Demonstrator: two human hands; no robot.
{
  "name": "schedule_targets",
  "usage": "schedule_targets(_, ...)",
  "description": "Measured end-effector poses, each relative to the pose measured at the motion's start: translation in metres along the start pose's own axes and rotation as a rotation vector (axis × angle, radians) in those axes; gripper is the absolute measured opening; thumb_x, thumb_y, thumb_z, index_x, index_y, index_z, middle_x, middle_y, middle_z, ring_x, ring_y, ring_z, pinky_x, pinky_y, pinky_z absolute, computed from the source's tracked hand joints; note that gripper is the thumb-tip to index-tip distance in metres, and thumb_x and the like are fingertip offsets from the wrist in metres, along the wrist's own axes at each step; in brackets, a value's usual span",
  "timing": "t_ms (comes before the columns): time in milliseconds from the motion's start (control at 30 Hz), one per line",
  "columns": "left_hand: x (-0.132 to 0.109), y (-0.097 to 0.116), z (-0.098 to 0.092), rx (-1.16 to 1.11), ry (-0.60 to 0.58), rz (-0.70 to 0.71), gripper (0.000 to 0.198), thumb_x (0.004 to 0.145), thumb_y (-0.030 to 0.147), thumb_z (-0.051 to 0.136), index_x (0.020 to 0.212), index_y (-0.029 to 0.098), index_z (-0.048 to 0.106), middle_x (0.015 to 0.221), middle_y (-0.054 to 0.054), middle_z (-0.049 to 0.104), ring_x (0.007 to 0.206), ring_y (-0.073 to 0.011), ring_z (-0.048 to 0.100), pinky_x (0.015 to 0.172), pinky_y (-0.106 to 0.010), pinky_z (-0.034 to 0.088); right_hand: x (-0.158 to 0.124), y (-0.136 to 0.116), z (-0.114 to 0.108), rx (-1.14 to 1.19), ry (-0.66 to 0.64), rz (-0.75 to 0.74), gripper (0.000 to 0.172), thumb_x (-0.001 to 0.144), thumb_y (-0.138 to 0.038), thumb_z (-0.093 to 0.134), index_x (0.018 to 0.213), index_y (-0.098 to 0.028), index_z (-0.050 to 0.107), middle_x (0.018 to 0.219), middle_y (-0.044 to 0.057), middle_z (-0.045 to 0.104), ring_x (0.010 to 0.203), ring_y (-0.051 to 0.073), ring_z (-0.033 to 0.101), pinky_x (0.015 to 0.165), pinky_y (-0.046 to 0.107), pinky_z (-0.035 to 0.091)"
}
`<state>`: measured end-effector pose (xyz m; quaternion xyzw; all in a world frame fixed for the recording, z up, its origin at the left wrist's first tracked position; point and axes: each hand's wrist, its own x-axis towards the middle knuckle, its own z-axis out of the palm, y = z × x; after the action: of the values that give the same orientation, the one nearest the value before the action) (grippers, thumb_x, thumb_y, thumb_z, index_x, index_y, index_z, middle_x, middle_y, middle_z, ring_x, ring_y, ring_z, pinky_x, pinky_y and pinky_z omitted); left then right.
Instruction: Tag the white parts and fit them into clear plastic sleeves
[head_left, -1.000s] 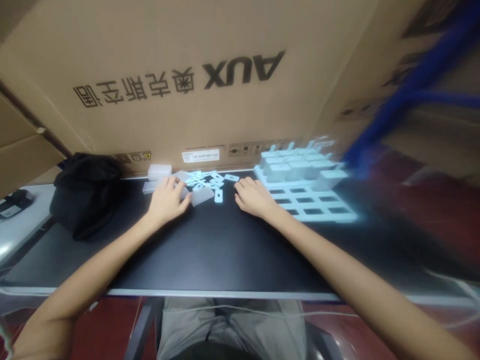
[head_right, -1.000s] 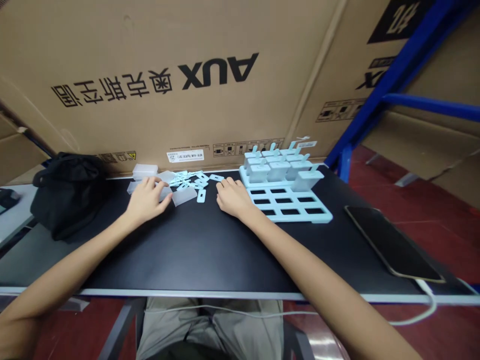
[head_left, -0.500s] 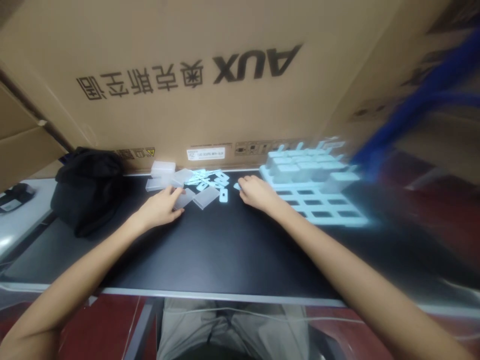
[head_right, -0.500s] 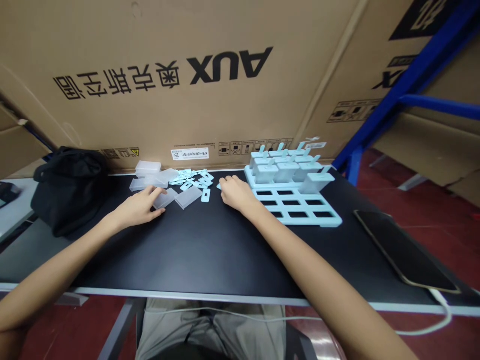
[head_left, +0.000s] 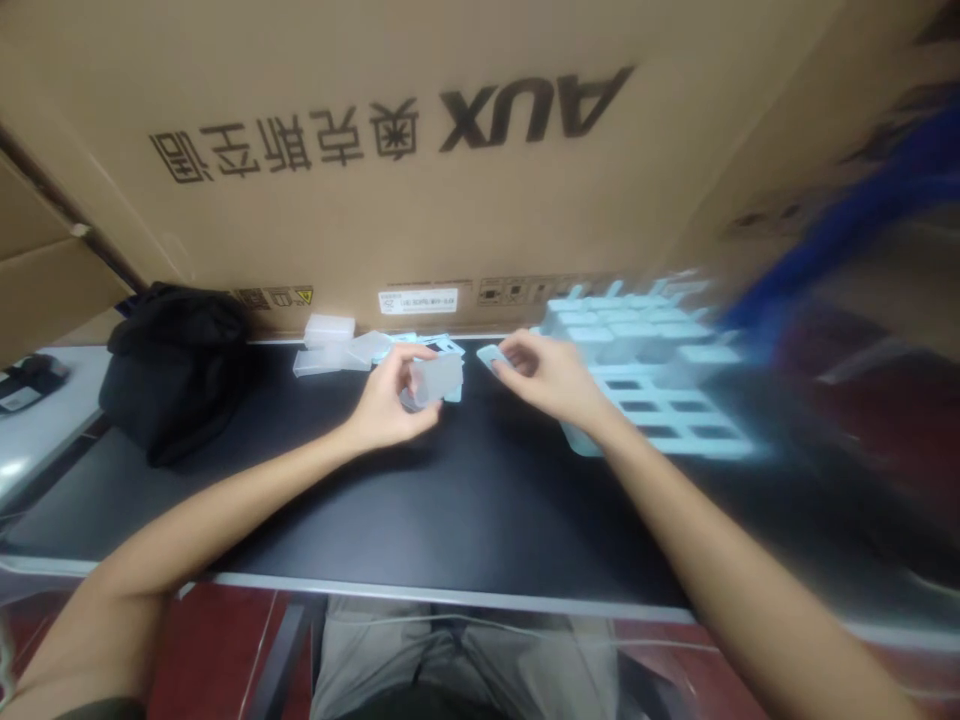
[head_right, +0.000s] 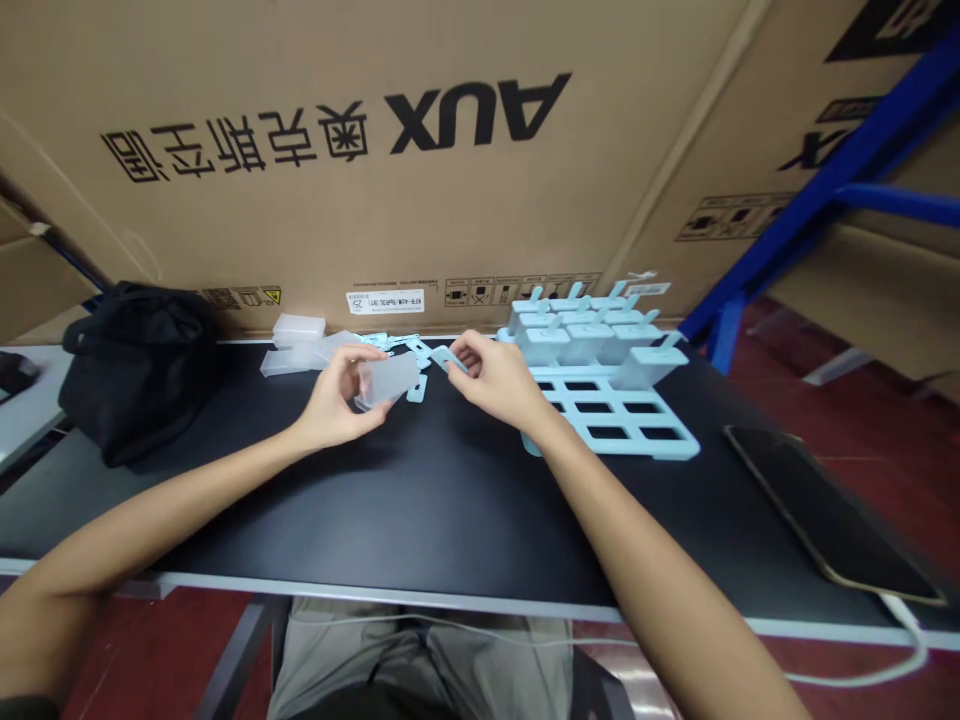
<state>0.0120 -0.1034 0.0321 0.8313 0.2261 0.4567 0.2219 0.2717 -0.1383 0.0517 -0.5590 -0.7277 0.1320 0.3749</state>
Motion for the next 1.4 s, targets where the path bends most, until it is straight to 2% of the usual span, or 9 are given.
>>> schedule_targets(100,-0.002,-0.002,0.03,-0.116,0.049,0.07,0.052,0.081,0.037,0.081,0.125,0.022,0.056,0.126,-0.012,0.06,0.086,-0.0158,0.061,0.071,-0.029,0.052,-0.006,-0.009,-0.005,0.522,0.076,0.048,0.037,0.083,-0.056,0.075,0.085,-0.024,0.056,0.081,0.001,0.064,0.074,0.018,0.064,0.071,0.036,0.06)
schedule_targets(200,-0.008,-0.002,0.039,-0.094,0.03,0.108,0.057,0.08,0.042,0.085,0.128,0.024,0.06,0.12,-0.011,0.058,0.1,-0.0222,0.061,0.079,-0.034,0.055,-0.012,-0.016,-0.006,0.709,0.03,0.103,0.045,0.075,-0.062,0.082,0.08,-0.024,0.058,0.077,0.0,0.061,0.074,0.019,0.064,0.069,0.038,0.062)
schedule_targets(400,-0.021,-0.006,0.038,-0.057,0.066,0.129,0.062,0.083,0.038,0.081,0.137,0.024,0.053,0.11,-0.008,0.059,0.103,-0.0231,0.061,0.092,-0.044,0.057,-0.019,-0.029,-0.001,0.788,-0.15,0.106,0.044,0.078,-0.061,0.081,0.074,-0.021,0.064,0.07,0.0,0.063,0.065,0.015,0.061,0.068,0.032,0.056)
schedule_targets(633,-0.027,-0.017,0.046,-0.132,0.029,-0.015,0.083,0.078,0.046,0.087,0.145,0.024,0.043,0.133,-0.014,0.058,0.117,-0.0273,0.066,0.103,-0.046,0.057,-0.02,-0.035,0.017,0.73,-0.363,0.17,0.053,0.081,-0.07,0.074,0.069,-0.019,0.062,0.063,-0.001,0.061,0.058,0.012,0.055,0.062,0.028,0.047)
schedule_targets(867,-0.025,-0.017,0.042,-0.022,-0.13,0.061,0.08,0.096,0.056,0.066,0.158,0.024,0.028,0.144,-0.018,0.053,0.132,-0.0338,0.057,0.111,-0.054,0.05,-0.023,-0.032,0.02,0.643,-0.484,0.14,0.06,0.089,-0.075,0.06,0.066,-0.02,0.057,0.06,-0.002,0.055,0.057,0.011,0.05,0.059,0.026,0.043)
schedule_targets(967,-0.026,-0.016,0.041,0.022,-0.192,0.137,0.073,0.103,0.057,0.052,0.16,0.021,0.022,0.141,-0.02,0.053,0.127,-0.0331,0.058,0.105,-0.053,0.052,-0.026,-0.034,0.026,0.659,-0.512,0.14,0.062,0.088,-0.077,0.059,0.064,-0.02,0.055,0.057,-0.003,0.052,0.053,0.01,0.046,0.055,0.026,0.042)
schedule_targets(1133,-0.026,-0.008,0.039,0.029,-0.233,0.143,0.049,0.104,0.058,0.045,0.132,0.018,0.049,0.112,-0.013,0.064,0.096,-0.0248,0.065,0.082,-0.04,0.057,-0.026,-0.031,0.032,0.64,-0.578,0.174,0.064,0.088,-0.079,0.056,0.064,-0.019,0.055,0.058,-0.002,0.053,0.053,0.011,0.049,0.056,0.027,0.044)
schedule_targets(1300,-0.025,-0.003,0.035,0.056,-0.233,0.185,0.034,0.103,0.049,0.044,0.114,0.018,0.053,0.094,-0.007,0.065,0.078,-0.0191,0.063,0.07,-0.032,0.054,-0.025,-0.019,0.029,0.612,-0.734,0.054,0.06,0.1,-0.068,0.037,0.074,-0.018,0.06,0.07,0.004,0.063,0.066,0.015,0.058,0.07,0.032,0.05)
schedule_targets(1400,-0.027,-0.003,0.034,0.174,-0.287,0.231,0.038,0.102,0.05,0.04,0.114,0.017,0.055,0.097,-0.007,0.066,0.073,-0.0176,0.062,0.061,-0.029,0.051,-0.024,-0.011,0.035,0.431,-0.575,-0.001,0.042,0.102,-0.049,0.038,0.08,-0.019,0.058,0.075,0.003,0.062,0.07,0.016,0.057,0.072,0.032,0.049)
